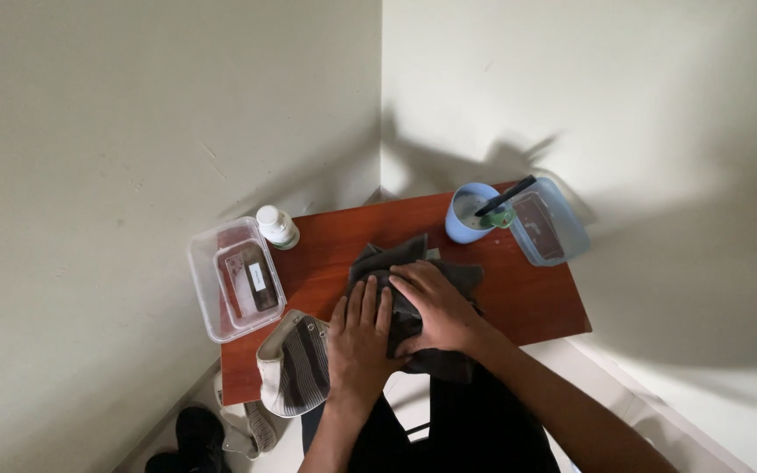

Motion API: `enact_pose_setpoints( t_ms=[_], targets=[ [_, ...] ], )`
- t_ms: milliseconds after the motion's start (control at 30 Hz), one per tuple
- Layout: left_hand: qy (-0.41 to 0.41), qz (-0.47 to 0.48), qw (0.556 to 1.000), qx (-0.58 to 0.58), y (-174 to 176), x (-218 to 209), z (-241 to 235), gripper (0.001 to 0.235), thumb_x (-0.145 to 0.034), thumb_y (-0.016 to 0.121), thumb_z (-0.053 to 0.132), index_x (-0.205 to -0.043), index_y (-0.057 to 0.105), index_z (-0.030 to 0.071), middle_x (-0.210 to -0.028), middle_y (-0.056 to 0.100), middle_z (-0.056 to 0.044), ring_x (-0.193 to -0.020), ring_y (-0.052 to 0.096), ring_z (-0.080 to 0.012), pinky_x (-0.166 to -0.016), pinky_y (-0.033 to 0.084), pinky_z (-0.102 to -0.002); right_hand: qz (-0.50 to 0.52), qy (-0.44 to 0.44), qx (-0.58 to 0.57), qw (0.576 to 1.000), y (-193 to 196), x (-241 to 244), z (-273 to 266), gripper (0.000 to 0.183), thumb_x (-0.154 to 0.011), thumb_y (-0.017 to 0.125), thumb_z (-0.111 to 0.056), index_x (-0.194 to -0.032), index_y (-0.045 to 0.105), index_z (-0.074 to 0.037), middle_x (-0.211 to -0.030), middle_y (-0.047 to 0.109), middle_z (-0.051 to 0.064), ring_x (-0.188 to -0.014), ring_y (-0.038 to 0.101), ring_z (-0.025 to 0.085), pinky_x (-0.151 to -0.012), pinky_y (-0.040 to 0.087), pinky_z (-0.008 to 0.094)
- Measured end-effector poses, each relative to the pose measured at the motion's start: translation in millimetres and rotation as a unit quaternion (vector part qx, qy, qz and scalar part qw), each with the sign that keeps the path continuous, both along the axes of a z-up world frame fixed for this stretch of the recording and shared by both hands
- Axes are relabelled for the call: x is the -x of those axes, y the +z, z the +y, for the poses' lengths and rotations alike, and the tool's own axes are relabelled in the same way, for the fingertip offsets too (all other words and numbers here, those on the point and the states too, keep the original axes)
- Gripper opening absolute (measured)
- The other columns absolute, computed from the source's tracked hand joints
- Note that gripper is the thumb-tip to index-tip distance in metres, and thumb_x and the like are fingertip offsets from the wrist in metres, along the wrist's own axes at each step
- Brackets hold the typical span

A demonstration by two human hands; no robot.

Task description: The person cleans a white sneaker placed on a wooden table. They wipe the shoe with a dark cloth, then scrub the upper fabric with a green brush dipped in a blue cup of liquid. The person alternates between scrubbing and wiping the shoe with the cloth.

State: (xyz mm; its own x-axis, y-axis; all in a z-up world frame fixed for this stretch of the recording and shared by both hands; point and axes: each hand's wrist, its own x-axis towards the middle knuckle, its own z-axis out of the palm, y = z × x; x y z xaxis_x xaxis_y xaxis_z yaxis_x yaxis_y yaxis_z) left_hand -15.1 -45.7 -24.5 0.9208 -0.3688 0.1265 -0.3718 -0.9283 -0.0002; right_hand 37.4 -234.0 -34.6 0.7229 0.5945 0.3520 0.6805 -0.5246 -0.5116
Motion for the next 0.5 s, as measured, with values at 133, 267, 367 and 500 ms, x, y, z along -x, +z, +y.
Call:
enact_pose_setpoints(
  t_ms=[133,267,367,500],
  targets=[
    [0.021,-0.017,1.0,0.012,-2.1,0.2,-5.2,0.115,-0.056,0.085,0.068,-0.148,0.049,0.009,-0.157,0.042,-0.022,-0.141,0.041,-0.0315,-0.11,0.033,-0.044,-0.004,0.025,0.012,1.0,3.6,-4.5,-7.3,0.12,-0.04,0.103,-0.043,-0.138,0.049,0.001,-0.145,0.047,0.016,-0.13,0.047,0.036,-0.112,0.039,0.05],
    [0.015,-0.025,0.999,-0.013,-3.9,-1.1,-5.0,0.114,-0.057,0.084,0.068,-0.148,0.047,0.011,-0.153,0.047,-0.02,-0.138,0.045,-0.0301,-0.112,0.033,-0.046,-0.021,0.041,0.07,0.997,-12.7,-11.2,-17.4,0.106,-0.052,0.099,-0.045,-0.138,0.054,-0.001,-0.143,0.049,0.014,-0.127,0.05,0.033,-0.109,0.041,0.046],
    [0.004,-0.046,0.998,-0.034,-5.2,1.0,-5.3,0.108,-0.062,0.079,0.069,-0.148,0.047,0.01,-0.153,0.047,-0.018,-0.142,0.042,-0.0285,-0.113,0.031,-0.046,-0.053,0.056,0.07,0.995,-22.2,-11.8,-23.2,0.095,-0.062,0.092,-0.05,-0.136,0.058,-0.001,-0.144,0.049,0.014,-0.128,0.05,0.033,-0.11,0.041,0.045],
    [-0.016,-0.06,0.998,-0.012,-0.7,6.6,-6.6,0.104,-0.065,0.08,0.062,-0.147,0.047,0.007,-0.152,0.047,-0.02,-0.142,0.042,-0.0297,-0.113,0.031,-0.049,-0.052,0.069,0.035,0.996,-19.3,-12.1,-28.7,0.069,-0.071,0.089,-0.036,-0.125,0.065,-0.001,-0.141,0.052,0.013,-0.129,0.049,0.031,-0.11,0.041,0.045]
  ],
)
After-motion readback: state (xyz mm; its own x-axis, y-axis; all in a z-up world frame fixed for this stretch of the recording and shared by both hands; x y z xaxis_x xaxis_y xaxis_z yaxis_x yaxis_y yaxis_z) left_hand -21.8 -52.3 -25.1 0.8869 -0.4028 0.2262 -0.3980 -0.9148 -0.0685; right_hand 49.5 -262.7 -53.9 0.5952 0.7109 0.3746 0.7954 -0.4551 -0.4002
